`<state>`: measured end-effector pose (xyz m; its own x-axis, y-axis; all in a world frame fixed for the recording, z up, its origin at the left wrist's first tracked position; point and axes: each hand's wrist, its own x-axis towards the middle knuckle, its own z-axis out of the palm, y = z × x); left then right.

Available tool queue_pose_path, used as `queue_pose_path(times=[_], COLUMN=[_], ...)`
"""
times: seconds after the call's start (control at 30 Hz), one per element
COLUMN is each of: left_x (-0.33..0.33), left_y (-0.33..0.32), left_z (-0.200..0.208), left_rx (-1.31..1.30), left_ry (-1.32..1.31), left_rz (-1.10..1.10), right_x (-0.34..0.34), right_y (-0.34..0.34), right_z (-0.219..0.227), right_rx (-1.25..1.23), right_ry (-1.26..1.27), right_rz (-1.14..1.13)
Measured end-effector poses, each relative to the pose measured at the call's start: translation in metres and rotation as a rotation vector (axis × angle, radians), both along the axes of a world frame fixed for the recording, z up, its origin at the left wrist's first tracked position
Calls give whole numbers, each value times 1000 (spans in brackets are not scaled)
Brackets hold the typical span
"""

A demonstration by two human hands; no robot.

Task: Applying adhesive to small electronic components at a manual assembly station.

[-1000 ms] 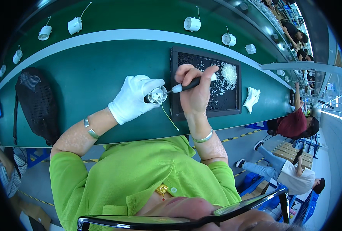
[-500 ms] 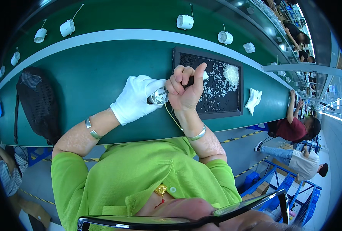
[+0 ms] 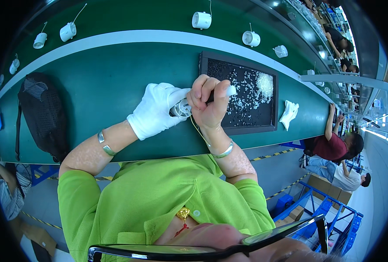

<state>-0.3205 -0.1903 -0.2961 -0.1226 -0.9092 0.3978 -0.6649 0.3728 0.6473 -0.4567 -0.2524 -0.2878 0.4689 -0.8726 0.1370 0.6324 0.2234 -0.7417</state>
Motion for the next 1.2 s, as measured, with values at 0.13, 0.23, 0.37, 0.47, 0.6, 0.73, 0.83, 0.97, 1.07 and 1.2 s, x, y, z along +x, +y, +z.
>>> queue_pose_path(times=[0.13,0.23,0.37,0.47,0.6,0.73,0.83,0.97,1.07,1.2], left_x=[2,1,2,2,1,-3,-6,18,66,179], left_y=[-2,5,3,2,-5,-3,-7,-28,-65,-115], left_z=[-3,4,5,8,2,0,11,43,53,-1], left_rx=[17,78,150,82,65,49,169,-54,-16,174], left_ry=[0,12,45,37,11,36,-20,75,31,-369], left_rz=[-22,7,-9,-11,-12,-28,-58,150,499,875], right_x=[1,1,5,7,8,5,-6,-53,-120,-213], right_y=[8,11,15,15,14,10,5,-21,-44,-50], right_z=[-2,4,13,12,8,18,23,57,52,32], right_rx=[-174,-504,-555,-576,-605,-538,-222,-237,-384,-146], right_ry=[129,512,571,601,582,639,321,-3,281,396], right_rz=[-54,-130,-157,-181,-220,-170,-183,-319,-567,-867])
